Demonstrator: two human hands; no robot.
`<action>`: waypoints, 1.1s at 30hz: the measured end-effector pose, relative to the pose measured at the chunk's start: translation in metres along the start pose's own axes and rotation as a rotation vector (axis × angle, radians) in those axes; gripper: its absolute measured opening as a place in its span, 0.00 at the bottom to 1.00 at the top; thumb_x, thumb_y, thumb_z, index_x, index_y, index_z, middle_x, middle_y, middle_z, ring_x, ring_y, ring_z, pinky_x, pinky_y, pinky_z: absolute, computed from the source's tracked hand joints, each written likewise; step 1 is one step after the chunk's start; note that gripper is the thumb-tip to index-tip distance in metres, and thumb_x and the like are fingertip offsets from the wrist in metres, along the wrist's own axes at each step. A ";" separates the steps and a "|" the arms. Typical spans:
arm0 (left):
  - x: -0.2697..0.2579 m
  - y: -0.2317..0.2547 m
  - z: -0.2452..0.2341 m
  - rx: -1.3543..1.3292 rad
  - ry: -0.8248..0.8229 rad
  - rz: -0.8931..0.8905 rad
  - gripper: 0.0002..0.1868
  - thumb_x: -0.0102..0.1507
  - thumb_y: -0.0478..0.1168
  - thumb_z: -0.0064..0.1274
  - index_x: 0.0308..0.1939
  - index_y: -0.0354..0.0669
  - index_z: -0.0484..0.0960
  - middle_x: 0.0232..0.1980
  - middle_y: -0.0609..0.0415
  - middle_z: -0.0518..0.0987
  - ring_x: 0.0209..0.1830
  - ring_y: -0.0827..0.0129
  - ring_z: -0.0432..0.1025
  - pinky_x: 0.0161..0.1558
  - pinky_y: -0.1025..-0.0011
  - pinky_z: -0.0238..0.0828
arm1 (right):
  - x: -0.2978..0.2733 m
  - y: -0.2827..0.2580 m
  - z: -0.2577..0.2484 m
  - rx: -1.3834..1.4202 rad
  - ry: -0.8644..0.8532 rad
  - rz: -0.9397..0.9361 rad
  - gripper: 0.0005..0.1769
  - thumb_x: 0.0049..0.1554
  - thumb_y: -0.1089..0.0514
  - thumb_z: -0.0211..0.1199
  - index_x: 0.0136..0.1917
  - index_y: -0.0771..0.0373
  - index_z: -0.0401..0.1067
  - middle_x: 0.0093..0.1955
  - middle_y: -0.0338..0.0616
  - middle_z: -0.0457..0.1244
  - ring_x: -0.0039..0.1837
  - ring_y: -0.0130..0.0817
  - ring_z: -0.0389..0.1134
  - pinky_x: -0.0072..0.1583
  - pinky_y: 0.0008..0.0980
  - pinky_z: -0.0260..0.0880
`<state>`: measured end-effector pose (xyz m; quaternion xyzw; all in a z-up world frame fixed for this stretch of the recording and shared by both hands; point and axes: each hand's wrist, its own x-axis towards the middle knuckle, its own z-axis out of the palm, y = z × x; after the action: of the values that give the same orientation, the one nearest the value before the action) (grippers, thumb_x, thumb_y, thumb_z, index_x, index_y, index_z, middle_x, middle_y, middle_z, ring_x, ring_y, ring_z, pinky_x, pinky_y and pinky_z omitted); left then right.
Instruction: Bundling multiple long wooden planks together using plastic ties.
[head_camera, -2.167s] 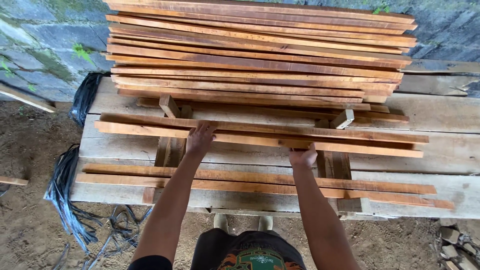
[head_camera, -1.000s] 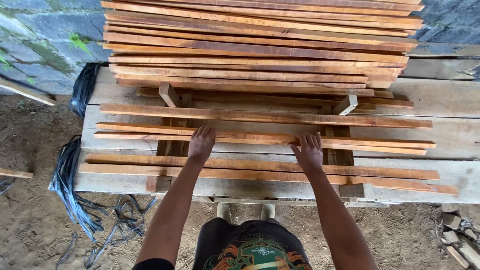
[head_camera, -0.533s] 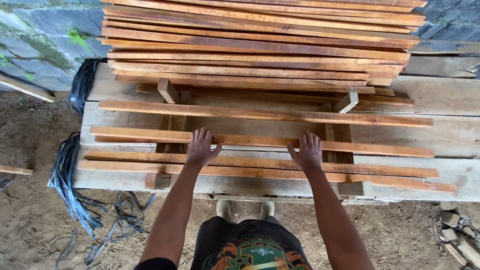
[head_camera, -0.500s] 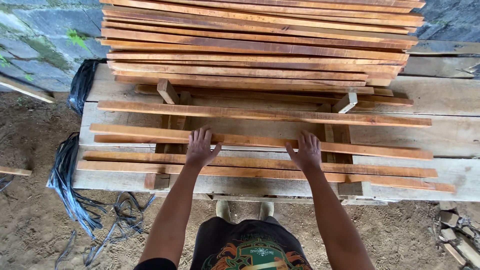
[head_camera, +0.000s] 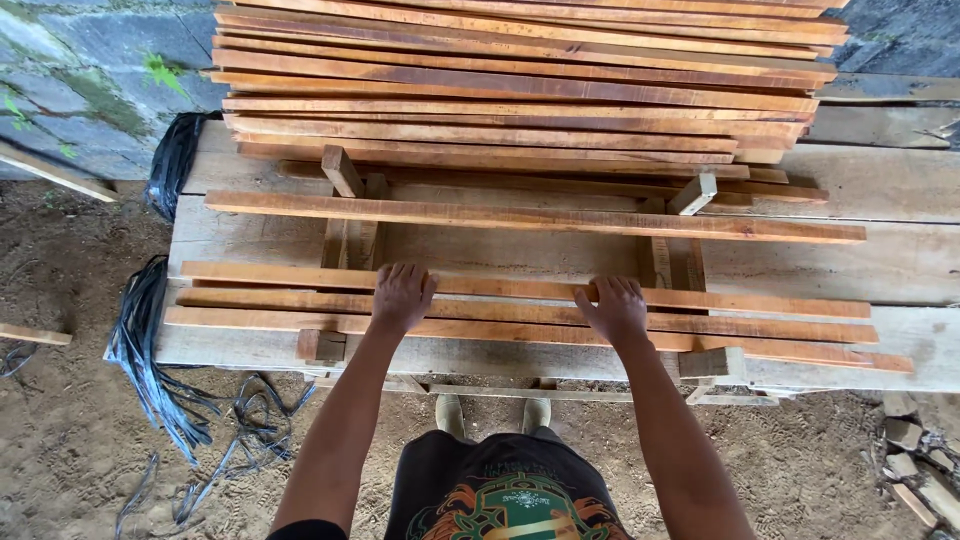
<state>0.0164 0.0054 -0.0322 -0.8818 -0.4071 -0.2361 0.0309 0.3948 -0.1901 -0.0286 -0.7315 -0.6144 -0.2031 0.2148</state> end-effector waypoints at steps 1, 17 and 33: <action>-0.005 0.005 -0.003 0.000 0.000 -0.002 0.16 0.68 0.55 0.41 0.31 0.54 0.74 0.30 0.59 0.76 0.39 0.64 0.76 0.53 0.60 0.67 | -0.004 -0.002 -0.004 0.001 -0.001 -0.002 0.17 0.51 0.37 0.68 0.35 0.50 0.73 0.31 0.36 0.64 0.42 0.36 0.72 0.55 0.36 0.71; -0.017 0.014 0.002 -0.030 0.149 0.062 0.17 0.71 0.51 0.41 0.34 0.49 0.76 0.30 0.53 0.74 0.36 0.58 0.75 0.51 0.60 0.68 | -0.023 0.006 0.014 -0.042 0.099 0.029 0.10 0.58 0.46 0.66 0.41 0.51 0.78 0.39 0.39 0.69 0.47 0.39 0.74 0.59 0.37 0.71; -0.002 0.007 -0.030 -0.090 0.011 0.056 0.19 0.75 0.47 0.37 0.36 0.47 0.79 0.30 0.56 0.76 0.35 0.63 0.76 0.48 0.65 0.69 | 0.013 -0.017 -0.019 -0.192 -0.228 0.340 0.25 0.66 0.39 0.55 0.34 0.52 0.77 0.29 0.45 0.68 0.37 0.50 0.74 0.47 0.45 0.74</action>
<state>0.0089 -0.0083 -0.0055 -0.8921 -0.3710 -0.2581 0.0001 0.3796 -0.1879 -0.0043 -0.8599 -0.4804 -0.1373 0.1046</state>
